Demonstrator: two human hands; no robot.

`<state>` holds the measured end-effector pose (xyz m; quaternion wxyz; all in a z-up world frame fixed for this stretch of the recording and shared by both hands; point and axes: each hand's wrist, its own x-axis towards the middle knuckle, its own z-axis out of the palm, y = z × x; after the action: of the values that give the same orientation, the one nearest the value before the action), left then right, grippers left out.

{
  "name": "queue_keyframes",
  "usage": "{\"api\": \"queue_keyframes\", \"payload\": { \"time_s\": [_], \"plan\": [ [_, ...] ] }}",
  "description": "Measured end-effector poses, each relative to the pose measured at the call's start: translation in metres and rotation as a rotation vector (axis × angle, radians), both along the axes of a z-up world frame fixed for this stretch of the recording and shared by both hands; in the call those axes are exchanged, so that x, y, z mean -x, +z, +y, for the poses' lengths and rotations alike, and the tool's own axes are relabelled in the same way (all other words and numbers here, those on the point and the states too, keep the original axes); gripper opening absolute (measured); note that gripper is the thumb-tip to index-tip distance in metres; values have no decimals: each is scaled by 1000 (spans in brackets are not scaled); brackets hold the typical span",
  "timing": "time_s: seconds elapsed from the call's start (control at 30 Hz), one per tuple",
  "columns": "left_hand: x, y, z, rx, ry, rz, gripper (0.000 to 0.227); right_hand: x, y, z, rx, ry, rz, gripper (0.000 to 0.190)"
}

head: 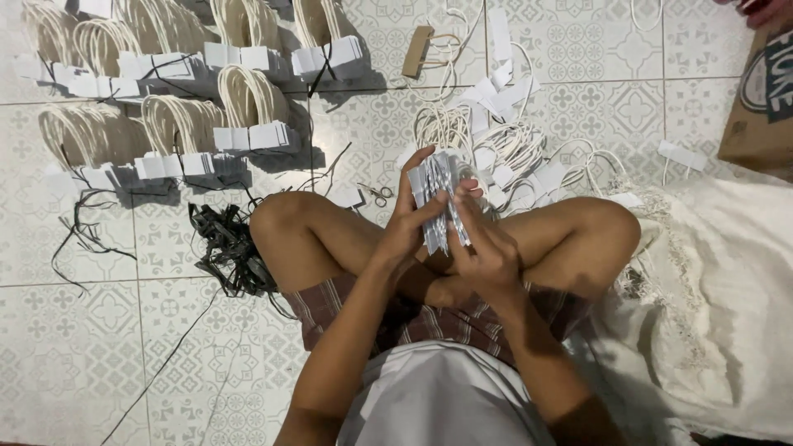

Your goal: The person organizes coils of white wire by gathering them from a pile, placing them inside a white bag, and bundling them with white paper labels.

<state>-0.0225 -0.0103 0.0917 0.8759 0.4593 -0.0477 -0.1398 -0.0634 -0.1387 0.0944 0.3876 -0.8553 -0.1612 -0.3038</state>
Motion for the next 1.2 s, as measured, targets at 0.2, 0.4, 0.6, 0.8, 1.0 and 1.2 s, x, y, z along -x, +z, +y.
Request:
{"api": "queue_keyframes", "payload": {
  "time_s": [0.2,0.4,0.6,0.8,1.0,1.2],
  "plan": [
    [-3,-14,5,210,-68,-108,72,15,9,-2,-106,183,103,48],
    [10,4,19,114,-178,-101,74,32,18,-5,-439,290,211,49],
    [27,21,18,234,-229,-192,65,42,25,-8,-459,46,294,21],
    [45,35,32,187,-232,-267,65,57,9,-11,-418,88,431,50],
    [50,-14,30,300,-300,-246,63,73,-22,-14,-449,87,483,40],
    [55,-4,38,44,-246,-376,53,69,-11,-6,-495,101,560,40]
  ]
}}
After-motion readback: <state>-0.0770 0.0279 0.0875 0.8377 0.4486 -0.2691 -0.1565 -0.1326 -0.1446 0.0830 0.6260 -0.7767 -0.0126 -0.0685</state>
